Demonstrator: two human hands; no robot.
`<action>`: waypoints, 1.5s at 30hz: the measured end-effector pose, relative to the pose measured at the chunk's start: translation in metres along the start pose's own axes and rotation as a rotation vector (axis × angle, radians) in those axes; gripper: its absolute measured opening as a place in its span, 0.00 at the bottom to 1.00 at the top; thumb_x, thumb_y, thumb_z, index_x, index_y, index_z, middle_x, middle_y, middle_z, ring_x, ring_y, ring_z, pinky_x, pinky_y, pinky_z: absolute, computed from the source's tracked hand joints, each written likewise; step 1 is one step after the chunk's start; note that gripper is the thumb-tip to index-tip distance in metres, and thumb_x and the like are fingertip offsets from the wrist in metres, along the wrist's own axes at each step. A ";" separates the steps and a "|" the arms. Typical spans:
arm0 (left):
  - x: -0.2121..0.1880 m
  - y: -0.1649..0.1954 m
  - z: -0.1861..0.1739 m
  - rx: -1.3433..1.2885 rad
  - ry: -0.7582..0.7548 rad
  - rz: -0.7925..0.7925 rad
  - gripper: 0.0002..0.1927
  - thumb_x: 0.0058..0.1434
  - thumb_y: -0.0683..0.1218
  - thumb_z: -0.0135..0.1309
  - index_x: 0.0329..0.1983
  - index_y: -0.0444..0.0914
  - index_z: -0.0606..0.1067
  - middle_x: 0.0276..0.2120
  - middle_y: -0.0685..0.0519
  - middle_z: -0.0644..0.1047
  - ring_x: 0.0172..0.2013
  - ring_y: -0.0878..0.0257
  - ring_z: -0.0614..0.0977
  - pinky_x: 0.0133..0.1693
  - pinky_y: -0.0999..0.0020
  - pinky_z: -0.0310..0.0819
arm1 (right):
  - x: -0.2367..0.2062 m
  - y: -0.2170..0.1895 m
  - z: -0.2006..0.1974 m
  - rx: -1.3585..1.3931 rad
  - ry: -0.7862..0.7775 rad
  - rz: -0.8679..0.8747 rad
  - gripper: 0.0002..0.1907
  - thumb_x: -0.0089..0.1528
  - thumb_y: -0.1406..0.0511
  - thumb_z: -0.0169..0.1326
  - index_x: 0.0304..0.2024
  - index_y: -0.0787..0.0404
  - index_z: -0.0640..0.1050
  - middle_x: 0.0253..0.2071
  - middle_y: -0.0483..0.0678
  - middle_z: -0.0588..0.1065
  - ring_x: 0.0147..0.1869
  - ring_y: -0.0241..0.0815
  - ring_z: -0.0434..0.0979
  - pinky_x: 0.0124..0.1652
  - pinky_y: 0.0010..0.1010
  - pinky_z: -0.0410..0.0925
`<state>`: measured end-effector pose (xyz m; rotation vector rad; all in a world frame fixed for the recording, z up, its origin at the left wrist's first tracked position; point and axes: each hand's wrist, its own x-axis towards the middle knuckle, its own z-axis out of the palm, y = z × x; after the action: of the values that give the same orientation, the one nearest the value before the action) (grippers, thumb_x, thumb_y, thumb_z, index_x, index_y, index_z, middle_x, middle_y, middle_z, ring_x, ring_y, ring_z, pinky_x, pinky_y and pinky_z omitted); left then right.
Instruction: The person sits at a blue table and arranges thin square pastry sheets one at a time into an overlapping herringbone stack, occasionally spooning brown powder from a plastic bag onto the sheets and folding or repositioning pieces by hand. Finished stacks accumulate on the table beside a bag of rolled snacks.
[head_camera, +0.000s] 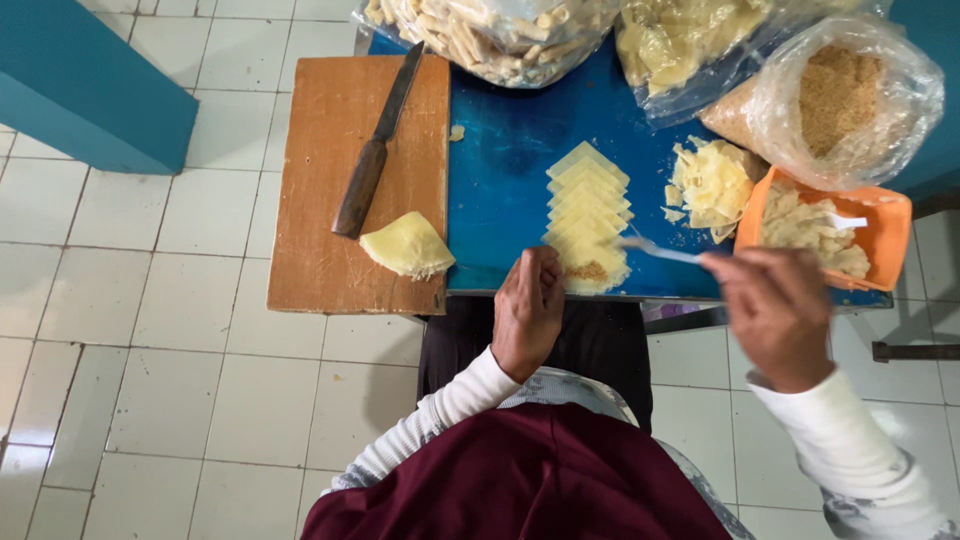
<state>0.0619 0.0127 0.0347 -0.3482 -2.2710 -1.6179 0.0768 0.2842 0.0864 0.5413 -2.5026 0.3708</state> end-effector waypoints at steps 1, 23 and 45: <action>0.000 0.001 0.000 0.003 0.006 -0.004 0.16 0.62 0.30 0.56 0.48 0.36 0.67 0.33 0.50 0.72 0.30 0.59 0.77 0.33 0.67 0.74 | -0.002 0.008 -0.008 -0.007 0.023 0.063 0.12 0.69 0.72 0.64 0.54 0.54 0.84 0.44 0.45 0.73 0.49 0.45 0.72 0.49 0.35 0.67; 0.002 0.003 -0.002 0.007 -0.123 0.072 0.20 0.58 0.35 0.63 0.50 0.35 0.69 0.38 0.48 0.75 0.38 0.55 0.80 0.40 0.65 0.79 | 0.025 -0.055 0.036 0.229 -0.178 0.250 0.14 0.57 0.68 0.65 0.45 0.60 0.81 0.40 0.50 0.75 0.47 0.53 0.73 0.46 0.41 0.68; 0.000 -0.007 -0.003 0.110 -0.229 0.173 0.20 0.60 0.38 0.62 0.54 0.33 0.71 0.49 0.47 0.75 0.47 0.50 0.77 0.49 0.58 0.75 | 0.023 -0.064 0.048 0.237 -0.071 0.255 0.05 0.61 0.72 0.62 0.39 0.62 0.78 0.38 0.50 0.76 0.44 0.51 0.74 0.45 0.40 0.68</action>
<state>0.0597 0.0077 0.0291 -0.7140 -2.4058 -1.4240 0.0661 0.2029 0.0695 0.3290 -2.6198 0.7644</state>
